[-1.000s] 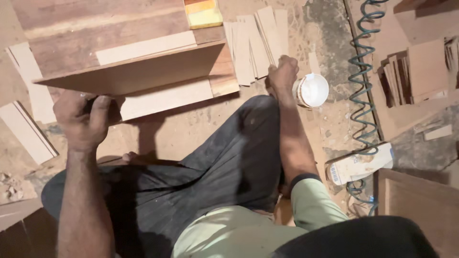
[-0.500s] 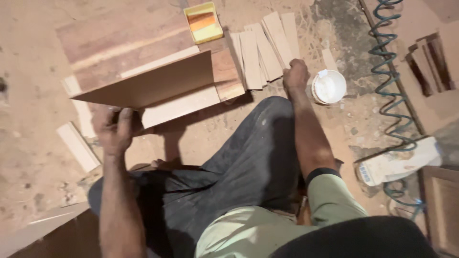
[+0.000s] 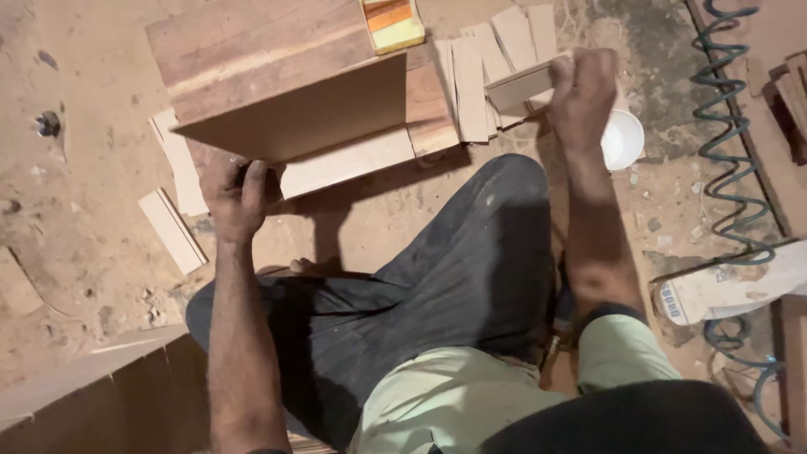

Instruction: The person sits on the workshop floor assembling small wooden drawer boxes. He holds a box body, applies glue from a small container onto wooden trim strips, presses the strips onto the box edges, and uses a pneumatic nail gun to fasten the pieces, working on several boxes one after another.

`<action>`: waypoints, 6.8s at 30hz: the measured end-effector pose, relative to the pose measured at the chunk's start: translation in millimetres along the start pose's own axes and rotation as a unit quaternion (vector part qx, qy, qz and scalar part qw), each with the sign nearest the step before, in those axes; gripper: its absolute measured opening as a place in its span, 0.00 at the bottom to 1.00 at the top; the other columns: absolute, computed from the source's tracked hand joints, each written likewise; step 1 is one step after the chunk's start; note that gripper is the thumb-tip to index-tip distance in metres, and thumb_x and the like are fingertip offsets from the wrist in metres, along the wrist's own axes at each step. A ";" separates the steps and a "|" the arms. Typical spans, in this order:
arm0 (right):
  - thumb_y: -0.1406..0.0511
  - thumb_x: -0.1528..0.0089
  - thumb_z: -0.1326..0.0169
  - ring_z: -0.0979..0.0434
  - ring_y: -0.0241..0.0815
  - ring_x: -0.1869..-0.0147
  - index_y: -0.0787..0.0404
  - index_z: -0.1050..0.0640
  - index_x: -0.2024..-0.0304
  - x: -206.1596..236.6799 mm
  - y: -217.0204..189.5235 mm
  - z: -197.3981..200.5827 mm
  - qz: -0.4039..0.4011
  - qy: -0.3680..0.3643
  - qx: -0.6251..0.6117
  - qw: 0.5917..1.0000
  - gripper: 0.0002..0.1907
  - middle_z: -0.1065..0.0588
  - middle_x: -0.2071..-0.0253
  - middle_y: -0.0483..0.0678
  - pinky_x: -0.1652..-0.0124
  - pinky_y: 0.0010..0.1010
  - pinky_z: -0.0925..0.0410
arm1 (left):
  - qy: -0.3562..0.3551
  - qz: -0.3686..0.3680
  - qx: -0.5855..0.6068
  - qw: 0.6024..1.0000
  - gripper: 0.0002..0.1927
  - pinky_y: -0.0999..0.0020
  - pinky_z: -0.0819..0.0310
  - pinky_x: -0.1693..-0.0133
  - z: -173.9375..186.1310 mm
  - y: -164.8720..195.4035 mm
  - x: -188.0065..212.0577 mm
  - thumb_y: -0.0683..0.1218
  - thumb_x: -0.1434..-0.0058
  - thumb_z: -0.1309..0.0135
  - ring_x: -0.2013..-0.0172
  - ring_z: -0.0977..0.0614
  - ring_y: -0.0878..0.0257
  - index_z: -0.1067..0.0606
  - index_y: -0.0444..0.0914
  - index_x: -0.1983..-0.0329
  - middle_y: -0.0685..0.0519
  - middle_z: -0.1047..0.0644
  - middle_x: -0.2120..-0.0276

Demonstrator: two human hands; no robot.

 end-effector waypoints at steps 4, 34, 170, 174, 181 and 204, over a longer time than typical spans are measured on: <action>0.71 0.33 0.36 0.25 0.54 0.60 0.69 0.23 0.60 15.6 -30.6 12.0 -0.030 -0.032 -0.012 0.999 0.08 0.28 0.61 0.57 0.61 0.44 0.31 | -0.001 0.077 0.058 0.995 0.02 0.69 0.27 0.62 0.6 -8.8 3.3 0.35 0.28 0.46 0.67 0.21 0.64 0.23 0.33 0.56 0.50 0.21 0.65; 0.71 0.31 0.40 0.28 0.30 0.67 0.68 0.20 0.62 -37.4 -147.3 -17.9 -0.027 -0.135 -0.208 0.968 0.05 0.23 0.70 0.43 0.68 0.26 0.36 | 0.000 -0.057 0.000 0.998 0.03 0.64 0.27 0.60 5.2 -20.0 -1.9 0.32 0.30 0.42 0.63 0.21 0.57 0.23 0.32 0.59 0.48 0.23 0.66; 0.63 0.40 0.34 0.24 0.52 0.35 0.55 0.31 0.30 21.9 -165.1 -98.5 0.079 -0.119 -0.512 0.847 0.36 0.27 0.36 0.56 0.40 0.39 0.27 | -0.247 -0.227 -0.363 0.869 0.28 0.57 0.30 0.54 -14.6 200.1 -130.8 0.44 0.42 0.32 0.55 0.22 0.54 0.24 0.47 0.37 0.50 0.23 0.55; 0.63 0.40 0.34 0.24 0.52 0.35 0.55 0.31 0.30 21.0 -165.2 -97.5 0.078 -0.118 -0.520 0.843 0.36 0.27 0.37 0.56 0.39 0.39 0.28 | -0.248 -0.229 -0.371 0.865 0.27 0.57 0.29 0.55 -16.4 202.7 -131.2 0.44 0.42 0.32 0.54 0.22 0.54 0.24 0.48 0.39 0.50 0.23 0.55; 0.64 0.41 0.33 0.25 0.51 0.34 0.59 0.28 0.35 21.2 -165.3 -95.8 0.053 -0.141 -0.504 0.850 0.32 0.27 0.37 0.56 0.39 0.38 0.28 | -0.276 -0.226 -0.315 0.880 0.26 0.58 0.28 0.55 -14.7 203.2 -139.4 0.43 0.39 0.33 0.57 0.22 0.55 0.24 0.47 0.37 0.51 0.23 0.57; 0.66 0.44 0.33 0.37 0.61 0.27 0.65 0.35 0.30 -15.5 -203.1 -17.4 0.059 -0.138 -0.358 0.922 0.42 0.34 0.32 0.65 0.31 0.45 0.40 | -0.207 -0.269 -0.313 0.887 0.21 0.56 0.31 0.53 -10.9 185.6 -120.7 0.42 0.37 0.44 0.55 0.22 0.54 0.23 0.44 0.40 0.51 0.24 0.56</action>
Point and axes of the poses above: each hand's wrist, its own x-axis away from the middle knuckle, its own z-axis out of the back of the hand, y = z × x, the point moved 4 cm from there along -x, towards the middle knuckle
